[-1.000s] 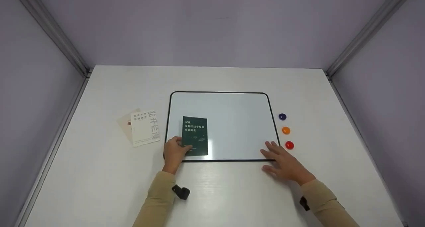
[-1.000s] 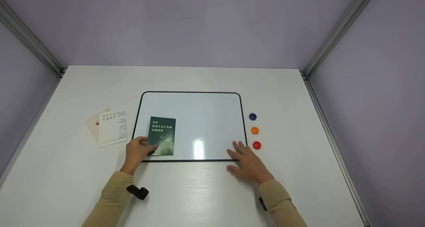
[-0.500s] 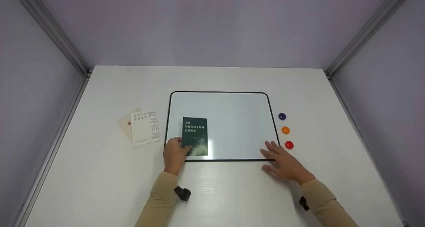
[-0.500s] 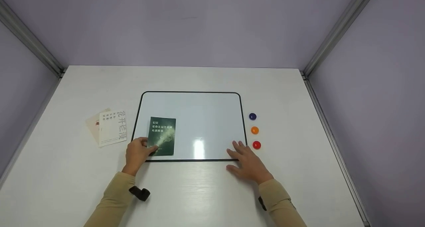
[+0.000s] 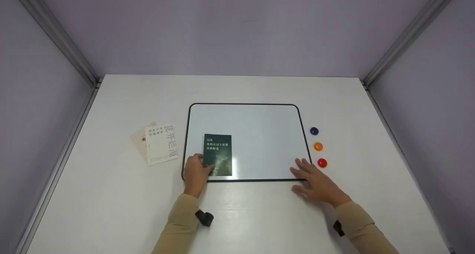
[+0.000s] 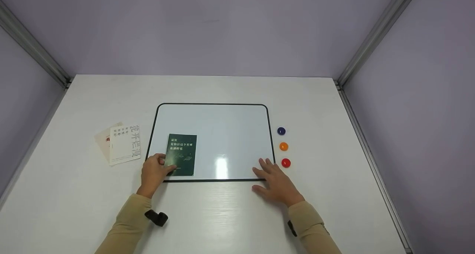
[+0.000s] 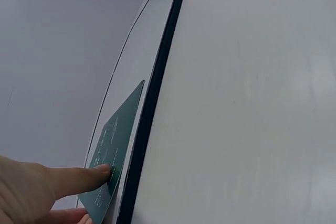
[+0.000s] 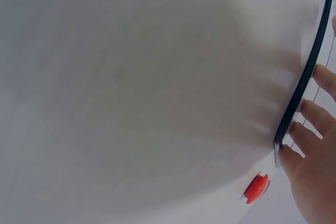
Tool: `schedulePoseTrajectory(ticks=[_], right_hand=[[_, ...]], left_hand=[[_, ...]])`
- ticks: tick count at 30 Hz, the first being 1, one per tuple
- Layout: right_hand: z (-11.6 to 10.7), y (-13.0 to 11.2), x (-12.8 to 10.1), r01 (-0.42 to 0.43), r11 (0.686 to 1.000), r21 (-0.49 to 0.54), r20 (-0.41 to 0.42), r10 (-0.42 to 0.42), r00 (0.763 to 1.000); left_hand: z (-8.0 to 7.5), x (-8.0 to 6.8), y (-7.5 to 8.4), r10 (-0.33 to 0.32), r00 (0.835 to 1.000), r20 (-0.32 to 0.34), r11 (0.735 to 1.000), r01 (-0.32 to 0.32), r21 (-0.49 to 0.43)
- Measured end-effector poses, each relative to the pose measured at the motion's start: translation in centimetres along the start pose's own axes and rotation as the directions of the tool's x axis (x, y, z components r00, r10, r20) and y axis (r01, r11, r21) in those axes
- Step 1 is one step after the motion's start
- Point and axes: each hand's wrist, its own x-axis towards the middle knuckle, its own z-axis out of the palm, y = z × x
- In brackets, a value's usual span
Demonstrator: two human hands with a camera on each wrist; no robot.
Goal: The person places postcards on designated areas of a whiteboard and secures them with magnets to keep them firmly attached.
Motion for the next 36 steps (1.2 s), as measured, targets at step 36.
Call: schedulePoseTrajectory(ticks=[36], right_hand=[[-1.6,0.3,0.2,-0.085,0.992,0.09,-0.288,0.108,0.951]], left_hand=[[-0.8,-0.5,-1.3,0.313,0.948,-0.065,0.921,-0.286,0.263]])
